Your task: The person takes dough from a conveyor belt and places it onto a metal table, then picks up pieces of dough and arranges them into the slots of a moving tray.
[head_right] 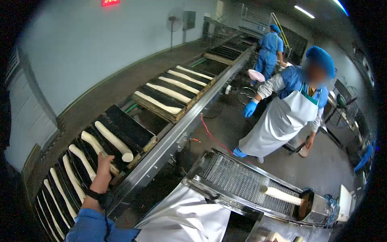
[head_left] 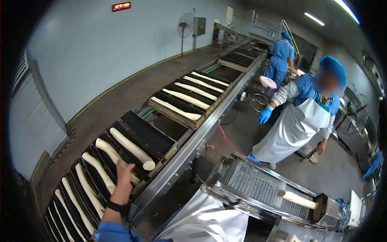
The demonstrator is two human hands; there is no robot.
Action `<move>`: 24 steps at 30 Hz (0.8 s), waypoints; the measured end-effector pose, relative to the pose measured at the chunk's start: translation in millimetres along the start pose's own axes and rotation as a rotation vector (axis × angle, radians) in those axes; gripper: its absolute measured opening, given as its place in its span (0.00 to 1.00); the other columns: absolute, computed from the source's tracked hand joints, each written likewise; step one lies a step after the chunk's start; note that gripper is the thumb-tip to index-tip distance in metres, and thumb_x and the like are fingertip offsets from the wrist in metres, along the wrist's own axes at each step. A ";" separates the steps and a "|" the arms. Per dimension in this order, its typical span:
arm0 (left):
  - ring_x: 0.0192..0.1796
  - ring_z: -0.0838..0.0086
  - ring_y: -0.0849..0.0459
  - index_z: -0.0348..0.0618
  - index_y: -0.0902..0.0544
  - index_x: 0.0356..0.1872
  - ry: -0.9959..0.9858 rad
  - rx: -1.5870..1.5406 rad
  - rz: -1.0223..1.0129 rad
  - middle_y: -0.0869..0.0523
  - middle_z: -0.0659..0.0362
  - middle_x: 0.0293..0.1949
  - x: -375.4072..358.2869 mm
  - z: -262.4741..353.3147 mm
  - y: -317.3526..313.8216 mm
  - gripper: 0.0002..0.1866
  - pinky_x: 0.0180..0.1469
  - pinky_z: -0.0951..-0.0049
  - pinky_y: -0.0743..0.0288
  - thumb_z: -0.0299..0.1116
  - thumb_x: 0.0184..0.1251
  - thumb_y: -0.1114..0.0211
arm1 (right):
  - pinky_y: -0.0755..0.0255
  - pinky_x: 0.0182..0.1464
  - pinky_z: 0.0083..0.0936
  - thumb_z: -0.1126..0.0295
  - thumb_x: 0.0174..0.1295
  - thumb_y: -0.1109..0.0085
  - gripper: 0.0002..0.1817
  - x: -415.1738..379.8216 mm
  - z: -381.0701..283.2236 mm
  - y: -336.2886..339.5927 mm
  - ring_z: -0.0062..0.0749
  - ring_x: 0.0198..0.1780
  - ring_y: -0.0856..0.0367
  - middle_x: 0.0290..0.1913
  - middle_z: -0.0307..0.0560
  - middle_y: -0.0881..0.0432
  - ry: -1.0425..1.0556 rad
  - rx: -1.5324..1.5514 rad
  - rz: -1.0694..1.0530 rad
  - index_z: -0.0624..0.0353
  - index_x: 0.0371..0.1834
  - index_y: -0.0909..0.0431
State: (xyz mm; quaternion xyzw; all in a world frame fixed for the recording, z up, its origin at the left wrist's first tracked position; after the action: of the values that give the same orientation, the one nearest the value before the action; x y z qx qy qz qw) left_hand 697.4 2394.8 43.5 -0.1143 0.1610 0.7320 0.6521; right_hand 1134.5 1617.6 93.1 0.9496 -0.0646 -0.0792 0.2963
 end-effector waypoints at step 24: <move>0.72 0.47 0.32 0.37 0.28 0.69 -0.563 0.836 0.428 0.28 0.39 0.69 108.8 39.8 44.6 0.28 0.77 0.56 0.41 0.32 0.68 0.37 | 0.17 0.50 0.31 0.84 0.63 0.43 0.32 -55.4 -303.5 -512.1 0.41 0.51 0.14 0.64 0.66 0.23 0.038 0.361 -1.666 0.65 0.73 0.32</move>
State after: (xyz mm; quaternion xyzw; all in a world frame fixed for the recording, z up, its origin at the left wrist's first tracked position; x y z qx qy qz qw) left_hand 641.4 2505.6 43.1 0.3902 0.2772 0.7243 0.4963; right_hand 1176.2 2212.6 52.3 0.7209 0.6486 -0.2440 -0.0138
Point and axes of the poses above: each hand's wrist, its own x-axis towards the middle knuckle, its own y-axis out of the back of the hand, z = x × y, the point moved 10 cm from there along x, towards the middle knuckle
